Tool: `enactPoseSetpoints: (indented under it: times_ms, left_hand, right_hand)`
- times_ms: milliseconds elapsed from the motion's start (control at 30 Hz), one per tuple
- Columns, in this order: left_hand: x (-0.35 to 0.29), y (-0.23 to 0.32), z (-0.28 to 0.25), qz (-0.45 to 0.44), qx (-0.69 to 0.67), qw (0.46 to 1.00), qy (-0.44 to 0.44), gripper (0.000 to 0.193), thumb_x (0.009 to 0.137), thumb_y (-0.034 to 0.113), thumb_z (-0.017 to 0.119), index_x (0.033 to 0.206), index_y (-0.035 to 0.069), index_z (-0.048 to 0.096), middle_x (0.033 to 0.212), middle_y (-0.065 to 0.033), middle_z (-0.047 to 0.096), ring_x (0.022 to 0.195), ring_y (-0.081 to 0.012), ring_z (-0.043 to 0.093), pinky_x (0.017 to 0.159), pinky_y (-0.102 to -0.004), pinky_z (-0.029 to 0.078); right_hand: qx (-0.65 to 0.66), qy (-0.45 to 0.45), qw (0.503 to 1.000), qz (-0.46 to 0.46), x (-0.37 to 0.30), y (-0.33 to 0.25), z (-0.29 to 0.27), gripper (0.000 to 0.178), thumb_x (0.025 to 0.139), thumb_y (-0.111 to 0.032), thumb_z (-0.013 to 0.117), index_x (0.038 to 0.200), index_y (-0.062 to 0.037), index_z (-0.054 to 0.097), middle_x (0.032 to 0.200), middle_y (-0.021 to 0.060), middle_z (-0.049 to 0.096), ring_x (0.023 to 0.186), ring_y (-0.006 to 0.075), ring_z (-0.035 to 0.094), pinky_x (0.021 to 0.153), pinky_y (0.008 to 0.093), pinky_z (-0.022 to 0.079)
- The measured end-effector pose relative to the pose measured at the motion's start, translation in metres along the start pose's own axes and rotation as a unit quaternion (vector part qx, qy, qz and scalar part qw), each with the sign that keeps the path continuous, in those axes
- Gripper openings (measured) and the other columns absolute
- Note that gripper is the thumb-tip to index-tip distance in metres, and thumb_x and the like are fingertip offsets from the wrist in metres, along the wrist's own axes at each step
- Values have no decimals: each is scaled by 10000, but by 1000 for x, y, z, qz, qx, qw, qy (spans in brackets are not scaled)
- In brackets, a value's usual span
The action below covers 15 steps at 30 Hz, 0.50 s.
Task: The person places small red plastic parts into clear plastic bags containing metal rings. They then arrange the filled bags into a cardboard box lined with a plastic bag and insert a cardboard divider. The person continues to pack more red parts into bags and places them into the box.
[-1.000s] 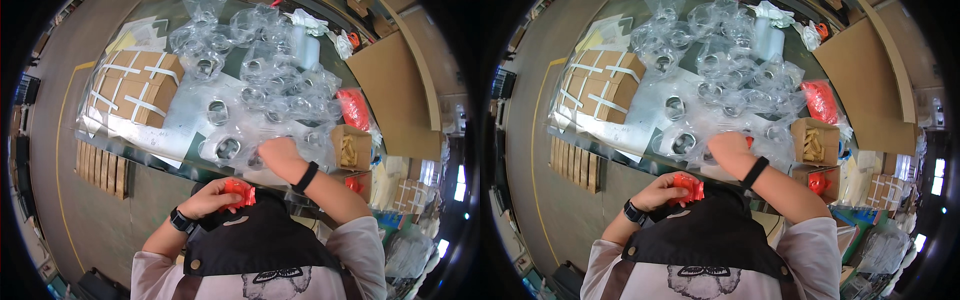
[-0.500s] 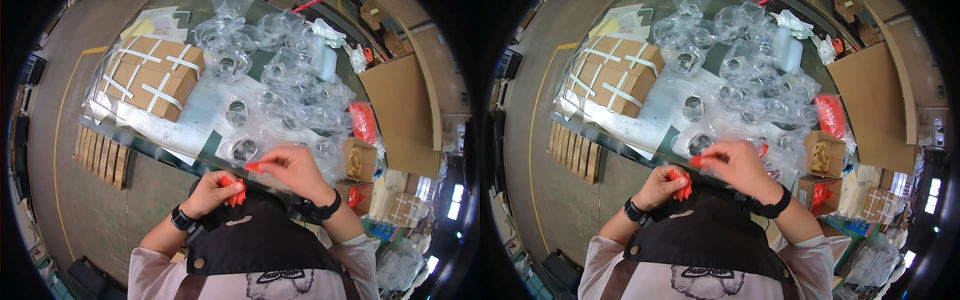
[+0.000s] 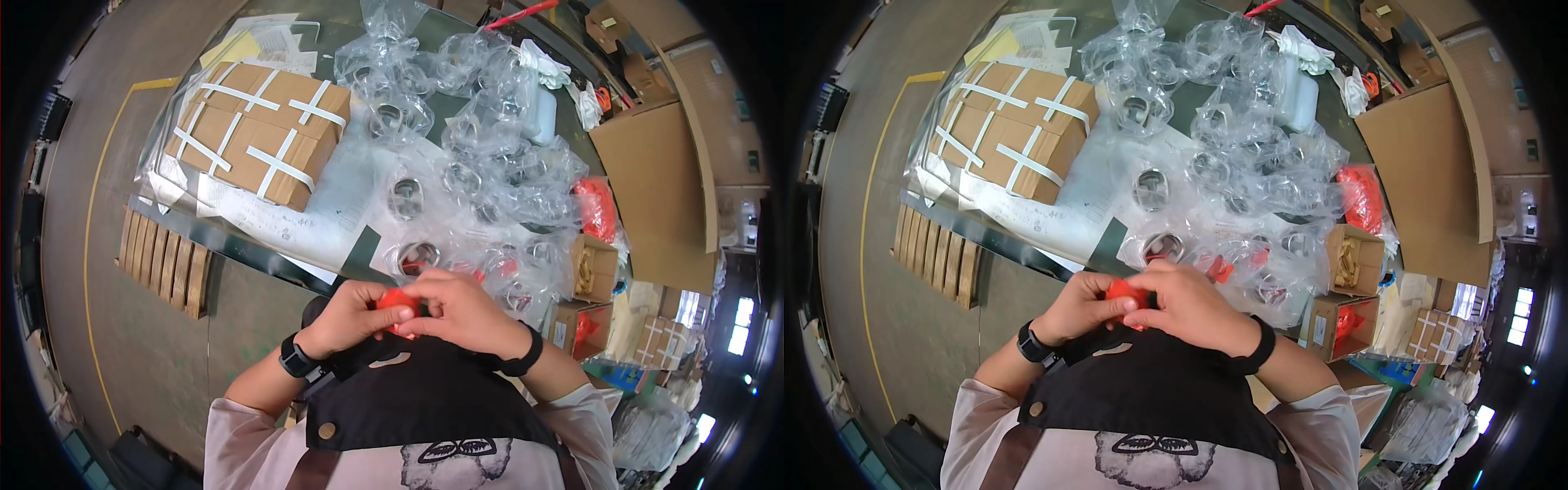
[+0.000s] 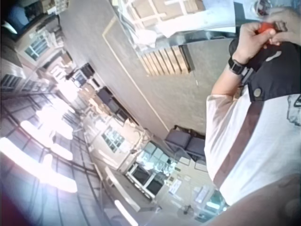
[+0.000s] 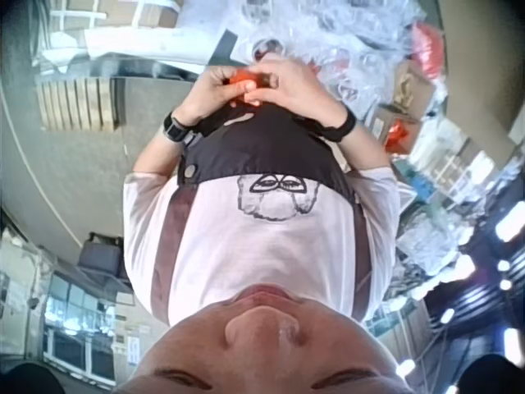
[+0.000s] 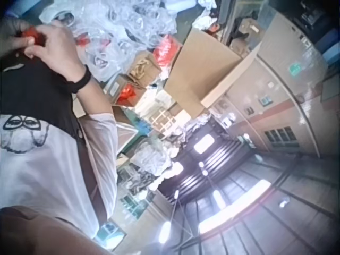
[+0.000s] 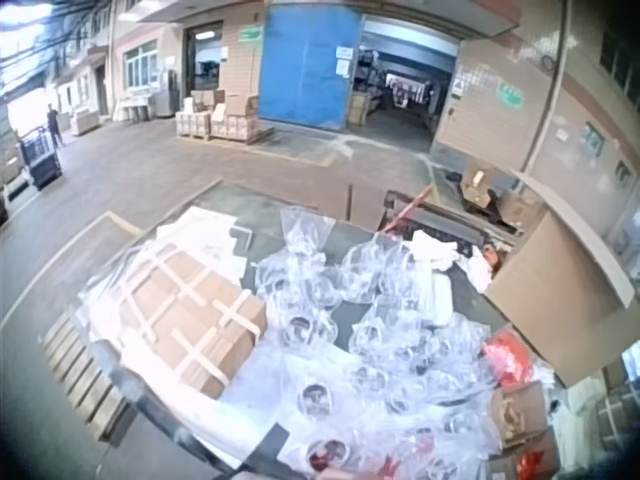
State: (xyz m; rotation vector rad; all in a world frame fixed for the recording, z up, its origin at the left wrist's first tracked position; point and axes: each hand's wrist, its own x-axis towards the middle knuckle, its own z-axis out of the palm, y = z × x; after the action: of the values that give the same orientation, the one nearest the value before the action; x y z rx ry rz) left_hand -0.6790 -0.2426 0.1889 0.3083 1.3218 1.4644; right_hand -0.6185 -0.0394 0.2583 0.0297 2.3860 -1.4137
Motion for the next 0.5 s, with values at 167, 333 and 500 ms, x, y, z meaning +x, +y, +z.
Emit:
enactPoseSetpoints:
  times_ms: [167, 333, 500]
  left_hand:
    - [-3, 4, -19, 34, -61, 996, 49, 198, 903, 177, 713, 824, 1, 670, 800, -41, 681, 609, -49, 563, 538, -192, 465]
    - [0, 14, -20, 38, -84, 994, 55, 157, 895, 135, 719, 972, 14, 655, 827, -23, 671, 631, -45, 563, 553, -190, 473]
    - [3, 17, -27, 24, -57, 997, 47, 285, 920, 129, 686, 1177, 47, 595, 894, -1, 657, 669, -34, 560, 557, -187, 462]
  right_hand:
    - [39, 106, 993, -39, 28, -2, -26, 151, 795, -106, 744, 905, -19, 689, 826, 96, 644, 674, 204, 630, 625, 303, 485]
    - [-230, 213, 949, 4, 92, 23, -57, 170, 812, -145, 716, 895, -2, 676, 813, 158, 686, 713, 300, 674, 640, 349, 507]
    - [-211, 203, 956, 25, 73, 13, -50, 334, 840, -176, 720, 1096, 26, 647, 847, 132, 704, 758, 200, 683, 692, 279, 520]
